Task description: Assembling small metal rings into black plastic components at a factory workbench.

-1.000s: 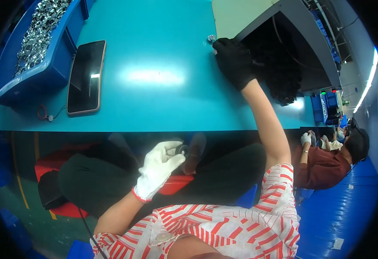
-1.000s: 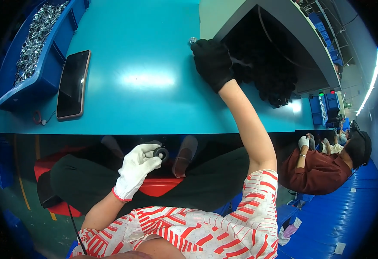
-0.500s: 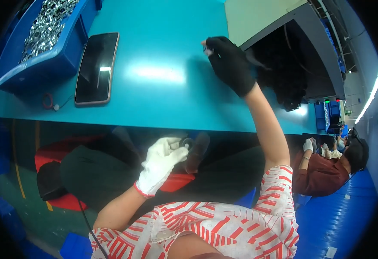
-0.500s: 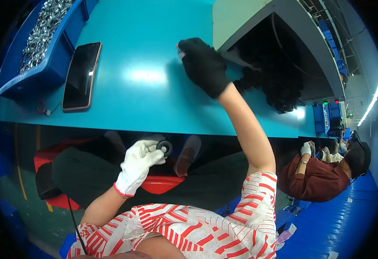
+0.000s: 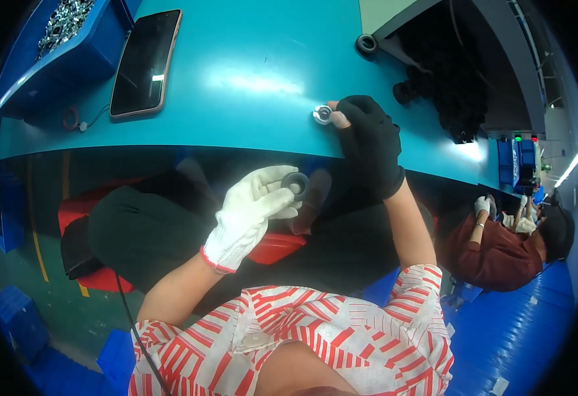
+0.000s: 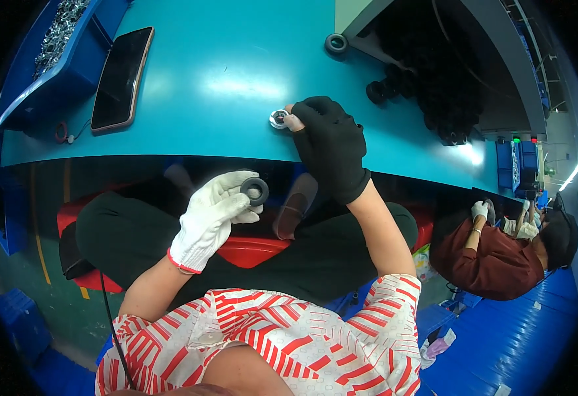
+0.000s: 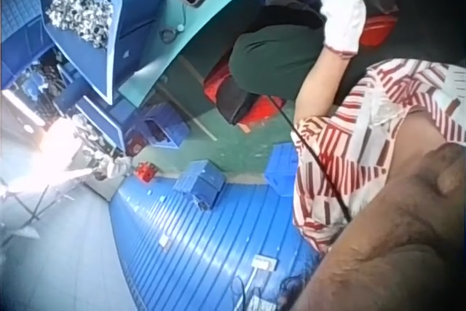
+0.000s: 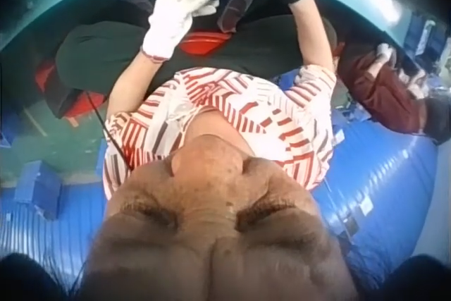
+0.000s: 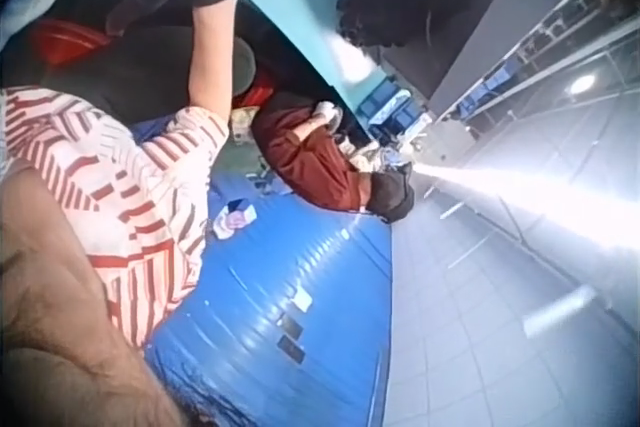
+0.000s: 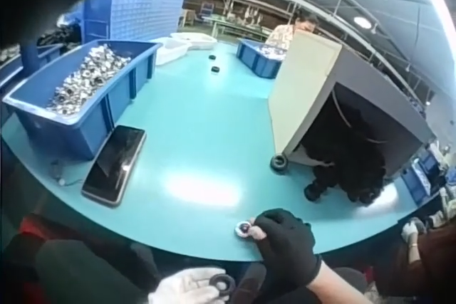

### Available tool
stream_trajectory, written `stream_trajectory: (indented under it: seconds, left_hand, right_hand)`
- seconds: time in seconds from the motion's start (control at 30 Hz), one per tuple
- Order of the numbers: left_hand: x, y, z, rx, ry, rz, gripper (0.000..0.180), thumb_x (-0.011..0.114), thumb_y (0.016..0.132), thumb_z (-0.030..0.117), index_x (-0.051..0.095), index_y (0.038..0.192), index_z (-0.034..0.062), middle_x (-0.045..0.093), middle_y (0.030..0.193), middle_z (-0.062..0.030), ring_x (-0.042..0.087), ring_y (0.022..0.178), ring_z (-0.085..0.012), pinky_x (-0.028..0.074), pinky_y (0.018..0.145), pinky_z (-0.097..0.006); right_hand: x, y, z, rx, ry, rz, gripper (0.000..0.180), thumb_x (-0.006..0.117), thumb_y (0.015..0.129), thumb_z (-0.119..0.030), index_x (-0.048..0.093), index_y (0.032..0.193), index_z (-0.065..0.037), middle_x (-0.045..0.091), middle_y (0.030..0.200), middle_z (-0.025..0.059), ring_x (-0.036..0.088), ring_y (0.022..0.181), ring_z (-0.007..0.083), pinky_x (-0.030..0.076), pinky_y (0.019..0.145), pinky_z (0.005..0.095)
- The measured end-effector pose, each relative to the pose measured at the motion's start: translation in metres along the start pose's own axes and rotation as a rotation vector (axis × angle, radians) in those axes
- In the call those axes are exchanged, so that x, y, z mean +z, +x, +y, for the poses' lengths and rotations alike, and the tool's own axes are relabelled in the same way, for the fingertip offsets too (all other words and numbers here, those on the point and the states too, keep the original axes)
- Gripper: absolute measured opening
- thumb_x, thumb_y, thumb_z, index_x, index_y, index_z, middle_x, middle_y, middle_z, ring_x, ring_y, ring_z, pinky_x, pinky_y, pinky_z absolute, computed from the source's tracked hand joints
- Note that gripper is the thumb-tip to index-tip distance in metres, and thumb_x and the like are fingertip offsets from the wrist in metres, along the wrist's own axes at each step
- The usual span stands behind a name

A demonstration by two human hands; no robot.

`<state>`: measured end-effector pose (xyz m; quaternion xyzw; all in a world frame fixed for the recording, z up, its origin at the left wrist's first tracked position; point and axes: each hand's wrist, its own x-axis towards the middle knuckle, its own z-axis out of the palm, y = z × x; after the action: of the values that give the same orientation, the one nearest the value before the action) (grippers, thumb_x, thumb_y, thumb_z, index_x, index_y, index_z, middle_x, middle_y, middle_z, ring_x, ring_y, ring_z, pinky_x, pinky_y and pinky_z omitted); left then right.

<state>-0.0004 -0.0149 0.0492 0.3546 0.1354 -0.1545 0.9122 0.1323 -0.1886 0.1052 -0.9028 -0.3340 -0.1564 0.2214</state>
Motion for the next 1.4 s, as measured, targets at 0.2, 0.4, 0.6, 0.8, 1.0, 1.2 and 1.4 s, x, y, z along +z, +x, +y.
stream_trajectory:
  seconds: [0.2, 0.4, 0.6, 0.8, 1.0, 1.2, 1.4]
  left_hand:
    - [-0.001, 0.001, -0.004, 0.017, 0.052, 0.028, 0.041, 0.061, 0.087, 0.009, 0.048, 0.122, -0.0067, 0.061, 0.101, -0.0144, 0.065, 0.088, -0.0193, 0.057, 0.074, -0.027]
    - [0.000, 0.002, -0.005, 0.014, 0.127, 0.065, 0.041, 0.062, 0.087, 0.009, 0.047, 0.121, -0.0078, 0.061, 0.103, -0.0152, 0.064, 0.088, -0.0191, 0.057, 0.074, -0.027]
    - [0.001, 0.003, -0.004, 0.033, 0.102, 0.089, 0.044, 0.064, 0.085, 0.009, 0.046, 0.120, -0.0097, 0.061, 0.104, -0.0168, 0.064, 0.090, -0.0200, 0.057, 0.075, -0.028]
    - [0.000, 0.001, 0.000, -0.002, 0.020, 0.127, 0.031, 0.064, 0.085, 0.006, 0.053, 0.113, -0.0036, 0.064, 0.104, -0.0124, 0.063, 0.092, -0.0170, 0.053, 0.080, -0.029]
    - [0.001, 0.001, -0.004, 0.022, -0.005, 0.085, 0.043, 0.063, 0.086, 0.009, 0.045, 0.120, -0.0104, 0.061, 0.106, -0.0176, 0.064, 0.092, -0.0224, 0.056, 0.078, -0.031]
    - [-0.001, 0.000, -0.009, 0.005, 0.152, 0.106, 0.042, 0.061, 0.086, 0.007, 0.045, 0.120, -0.0113, 0.060, 0.108, -0.0188, 0.064, 0.092, -0.0222, 0.056, 0.078, -0.030]
    - [-0.002, 0.000, -0.009, 0.022, 0.151, 0.151, 0.042, 0.062, 0.085, 0.005, 0.045, 0.120, -0.0108, 0.059, 0.110, -0.0195, 0.063, 0.095, -0.0217, 0.056, 0.079, -0.030]
  right_hand:
    - [-0.003, -0.003, -0.009, -0.070, -0.112, -0.035, 0.024, 0.065, 0.083, -0.023, 0.065, 0.101, -0.008, 0.062, 0.090, 0.0080, 0.060, 0.080, 0.0234, 0.047, 0.065, 0.0327]
    - [-0.001, -0.002, -0.011, -0.044, -0.009, -0.041, 0.031, 0.067, 0.080, -0.025, 0.063, 0.106, -0.008, 0.061, 0.092, 0.0077, 0.060, 0.081, 0.0222, 0.047, 0.066, 0.0318]
    - [0.008, 0.001, -0.005, -0.061, 0.090, -0.048, 0.031, 0.068, 0.079, -0.021, 0.062, 0.107, -0.008, 0.061, 0.090, 0.0065, 0.062, 0.077, 0.0215, 0.047, 0.065, 0.0305]
    - [-0.013, -0.018, -0.028, 0.123, 0.485, -0.156, 0.023, 0.059, 0.087, -0.015, 0.060, 0.107, -0.004, 0.062, 0.077, 0.0107, 0.063, 0.065, 0.0206, 0.049, 0.060, 0.0307]
    - [-0.003, -0.061, -0.041, 0.193, 0.619, -0.313, 0.019, 0.055, 0.089, -0.012, 0.061, 0.106, -0.005, 0.064, 0.078, 0.0086, 0.061, 0.065, 0.0184, 0.044, 0.062, 0.0314]
    - [0.007, -0.065, -0.039, 0.090, 0.431, -0.299, 0.018, 0.057, 0.087, -0.014, 0.063, 0.103, -0.007, 0.063, 0.078, 0.0058, 0.059, 0.068, 0.0192, 0.038, 0.066, 0.0318]
    - [0.006, -0.072, -0.038, 0.516, 0.744, -0.423, 0.018, 0.056, 0.088, -0.008, 0.061, 0.103, 0.000, 0.062, 0.082, 0.0095, 0.061, 0.072, 0.0193, 0.047, 0.064, 0.0288]
